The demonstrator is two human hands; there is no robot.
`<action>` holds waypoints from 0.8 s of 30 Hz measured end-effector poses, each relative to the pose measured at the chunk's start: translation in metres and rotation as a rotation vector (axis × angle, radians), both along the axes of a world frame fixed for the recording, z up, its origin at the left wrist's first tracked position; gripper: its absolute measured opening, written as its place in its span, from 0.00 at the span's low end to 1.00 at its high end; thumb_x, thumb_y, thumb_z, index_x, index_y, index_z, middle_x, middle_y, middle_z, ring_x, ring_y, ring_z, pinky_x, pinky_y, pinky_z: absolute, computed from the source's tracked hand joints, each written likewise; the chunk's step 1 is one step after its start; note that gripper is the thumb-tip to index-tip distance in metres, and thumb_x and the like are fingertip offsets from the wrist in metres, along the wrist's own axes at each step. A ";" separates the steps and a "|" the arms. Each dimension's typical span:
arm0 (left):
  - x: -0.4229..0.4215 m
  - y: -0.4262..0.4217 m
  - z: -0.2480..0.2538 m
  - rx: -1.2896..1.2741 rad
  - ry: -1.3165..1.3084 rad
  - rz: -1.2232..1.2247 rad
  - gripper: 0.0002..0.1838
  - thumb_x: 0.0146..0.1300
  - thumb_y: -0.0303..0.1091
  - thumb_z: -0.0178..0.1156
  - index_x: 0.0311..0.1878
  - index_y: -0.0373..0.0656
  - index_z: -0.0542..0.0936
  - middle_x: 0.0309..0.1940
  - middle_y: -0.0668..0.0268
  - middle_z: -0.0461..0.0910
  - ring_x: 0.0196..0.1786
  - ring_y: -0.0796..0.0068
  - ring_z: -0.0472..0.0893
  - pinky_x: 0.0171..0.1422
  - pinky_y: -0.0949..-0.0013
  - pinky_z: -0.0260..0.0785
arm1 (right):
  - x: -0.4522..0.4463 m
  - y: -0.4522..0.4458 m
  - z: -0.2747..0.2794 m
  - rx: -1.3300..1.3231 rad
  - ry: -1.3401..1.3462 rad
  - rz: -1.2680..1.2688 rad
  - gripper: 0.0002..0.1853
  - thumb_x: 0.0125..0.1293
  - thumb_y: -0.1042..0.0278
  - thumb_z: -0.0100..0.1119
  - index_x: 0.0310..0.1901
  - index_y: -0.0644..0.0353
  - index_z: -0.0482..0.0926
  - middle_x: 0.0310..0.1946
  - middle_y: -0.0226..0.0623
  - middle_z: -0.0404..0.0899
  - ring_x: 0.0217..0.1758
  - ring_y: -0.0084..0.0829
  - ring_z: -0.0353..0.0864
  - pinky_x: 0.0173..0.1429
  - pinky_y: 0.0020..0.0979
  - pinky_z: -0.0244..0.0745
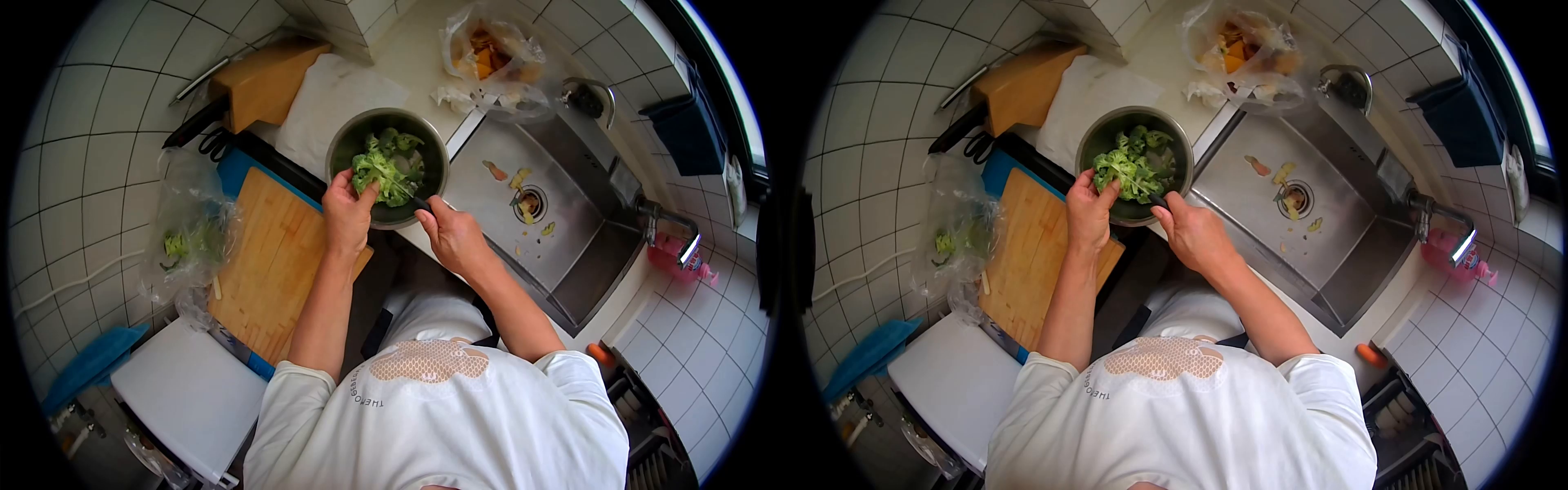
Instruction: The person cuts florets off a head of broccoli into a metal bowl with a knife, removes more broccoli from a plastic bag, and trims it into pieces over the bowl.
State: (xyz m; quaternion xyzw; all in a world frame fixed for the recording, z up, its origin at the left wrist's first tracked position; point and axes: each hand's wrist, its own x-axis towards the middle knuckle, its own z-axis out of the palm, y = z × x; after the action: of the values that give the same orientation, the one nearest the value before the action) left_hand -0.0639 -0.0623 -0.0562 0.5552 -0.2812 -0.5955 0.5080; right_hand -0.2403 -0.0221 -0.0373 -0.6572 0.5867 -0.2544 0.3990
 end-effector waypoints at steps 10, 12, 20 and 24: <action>-0.002 0.006 -0.006 -0.036 -0.127 -0.007 0.18 0.60 0.18 0.58 0.54 0.29 0.68 0.46 0.59 0.78 0.47 0.75 0.78 0.54 0.75 0.70 | 0.014 -0.001 -0.008 -0.079 0.086 -0.039 0.14 0.68 0.56 0.52 0.35 0.60 0.66 0.17 0.50 0.75 0.23 0.56 0.75 0.25 0.50 0.68; -0.003 0.006 -0.005 -0.033 -0.129 0.000 0.18 0.60 0.18 0.58 0.53 0.29 0.68 0.45 0.59 0.78 0.46 0.76 0.78 0.54 0.75 0.70 | 0.014 -0.003 -0.006 -0.058 0.109 -0.021 0.15 0.68 0.56 0.51 0.35 0.60 0.66 0.17 0.50 0.75 0.23 0.56 0.75 0.25 0.50 0.68; -0.005 0.005 -0.005 -0.089 -0.156 0.040 0.15 0.58 0.17 0.58 0.48 0.29 0.70 0.42 0.58 0.79 0.43 0.77 0.78 0.49 0.76 0.70 | 0.017 -0.005 -0.007 -0.074 0.137 -0.014 0.15 0.68 0.56 0.51 0.35 0.60 0.66 0.17 0.50 0.75 0.22 0.55 0.76 0.24 0.49 0.69; -0.003 0.005 -0.008 -0.047 -0.012 0.061 0.15 0.58 0.17 0.58 0.49 0.29 0.70 0.42 0.58 0.79 0.43 0.77 0.78 0.49 0.76 0.70 | 0.019 -0.009 -0.003 -0.057 0.152 -0.002 0.15 0.68 0.55 0.50 0.35 0.60 0.66 0.17 0.51 0.75 0.22 0.56 0.76 0.24 0.50 0.68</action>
State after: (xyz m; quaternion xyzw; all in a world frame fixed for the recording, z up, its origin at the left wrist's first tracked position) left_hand -0.0669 -0.0571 -0.0640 0.5551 -0.2811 -0.5695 0.5371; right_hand -0.2214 -0.0311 -0.0404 -0.6851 0.6085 -0.2205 0.3342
